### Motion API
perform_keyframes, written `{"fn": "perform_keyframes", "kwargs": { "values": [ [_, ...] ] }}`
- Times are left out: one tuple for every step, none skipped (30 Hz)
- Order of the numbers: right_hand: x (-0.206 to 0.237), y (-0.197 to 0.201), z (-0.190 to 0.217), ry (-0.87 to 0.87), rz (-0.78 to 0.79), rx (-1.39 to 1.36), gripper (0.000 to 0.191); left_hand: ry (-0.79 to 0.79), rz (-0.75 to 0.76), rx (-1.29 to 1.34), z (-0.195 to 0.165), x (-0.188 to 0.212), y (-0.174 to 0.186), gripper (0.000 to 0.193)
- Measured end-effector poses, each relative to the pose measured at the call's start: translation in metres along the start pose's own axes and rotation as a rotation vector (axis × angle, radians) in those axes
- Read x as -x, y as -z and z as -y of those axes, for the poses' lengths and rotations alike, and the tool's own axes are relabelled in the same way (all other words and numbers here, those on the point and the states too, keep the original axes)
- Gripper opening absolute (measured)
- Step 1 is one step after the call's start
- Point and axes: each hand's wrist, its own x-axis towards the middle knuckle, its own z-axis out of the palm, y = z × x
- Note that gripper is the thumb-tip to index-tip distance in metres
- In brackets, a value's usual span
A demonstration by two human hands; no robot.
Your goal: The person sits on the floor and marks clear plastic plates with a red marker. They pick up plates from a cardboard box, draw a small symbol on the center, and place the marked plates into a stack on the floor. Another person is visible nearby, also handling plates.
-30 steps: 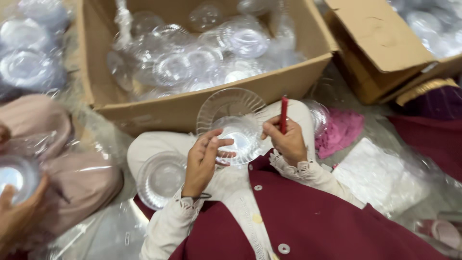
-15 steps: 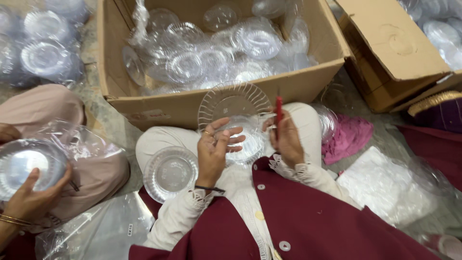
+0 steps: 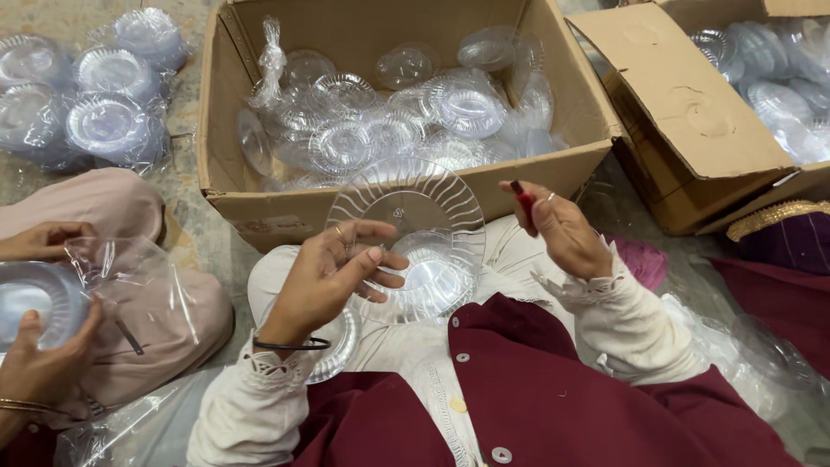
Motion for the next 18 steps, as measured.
{"fn": "perform_keyframes", "kwargs": {
  "values": [
    [-0.002, 0.003, 0.002, 0.025, 0.048, 0.002, 0.050, 0.005, 0.006, -0.020, -0.006, 0.001, 0.000, 0.037],
    [-0.003, 0.005, 0.001, 0.086, 0.053, 0.016, 0.042, 0.010, 0.012, -0.039, -0.008, 0.002, 0.000, 0.037],
    [-0.005, 0.006, 0.004, 0.150, 0.057, 0.030, 0.035, 0.013, 0.017, -0.060, -0.016, 0.004, 0.000, 0.037],
    [-0.005, 0.004, 0.001, 0.216, 0.062, 0.045, 0.030, 0.017, 0.047, -0.077, -0.015, 0.005, -0.002, 0.038],
    [-0.006, 0.002, 0.004, 0.270, 0.043, 0.053, 0.026, 0.023, 0.078, -0.094, -0.021, 0.007, -0.002, 0.039],
    [-0.006, 0.000, 0.002, 0.322, 0.022, 0.059, 0.023, 0.032, 0.111, -0.111, -0.023, 0.006, -0.003, 0.039],
    [-0.006, -0.002, 0.003, 0.371, 0.004, 0.067, 0.020, 0.054, 0.139, -0.126, -0.026, 0.007, -0.002, 0.039],
    [-0.005, -0.004, 0.004, 0.335, 0.003, 0.052, 0.023, 0.079, 0.167, -0.140, -0.028, 0.007, -0.002, 0.040],
    [-0.004, -0.006, 0.003, 0.299, 0.002, 0.038, 0.026, 0.104, 0.197, -0.153, -0.028, 0.007, 0.000, 0.040],
    [-0.003, -0.006, 0.006, 0.261, 0.001, 0.025, 0.030, 0.126, 0.243, -0.142, -0.031, 0.008, 0.001, 0.040],
    [-0.001, -0.008, 0.004, 0.264, 0.036, 0.074, 0.037, 0.150, 0.290, -0.131, -0.028, 0.008, 0.003, 0.040],
    [0.000, -0.007, 0.007, 0.267, 0.073, 0.123, 0.044, 0.173, 0.335, -0.120, -0.030, 0.009, 0.004, 0.040],
    [0.001, -0.007, 0.008, 0.269, 0.112, 0.171, 0.051, 0.192, 0.363, -0.120, -0.028, 0.010, 0.005, 0.041],
    [0.001, -0.006, 0.010, 0.346, 0.173, 0.198, 0.065, 0.213, 0.391, -0.119, -0.028, 0.011, 0.005, 0.041],
    [0.000, -0.006, 0.011, 0.423, 0.235, 0.222, 0.079, 0.235, 0.419, -0.118, -0.028, 0.012, 0.005, 0.041],
    [-0.002, -0.006, 0.013, 0.501, 0.296, 0.246, 0.094, 0.262, 0.467, -0.133, -0.027, 0.012, 0.005, 0.040],
    [-0.005, -0.007, 0.015, 0.538, 0.329, 0.286, 0.096, 0.291, 0.515, -0.148, -0.026, 0.013, 0.005, 0.039],
    [-0.008, -0.008, 0.018, 0.574, 0.363, 0.324, 0.098, 0.321, 0.563, -0.160, -0.026, 0.013, 0.004, 0.039]
  ]
}}
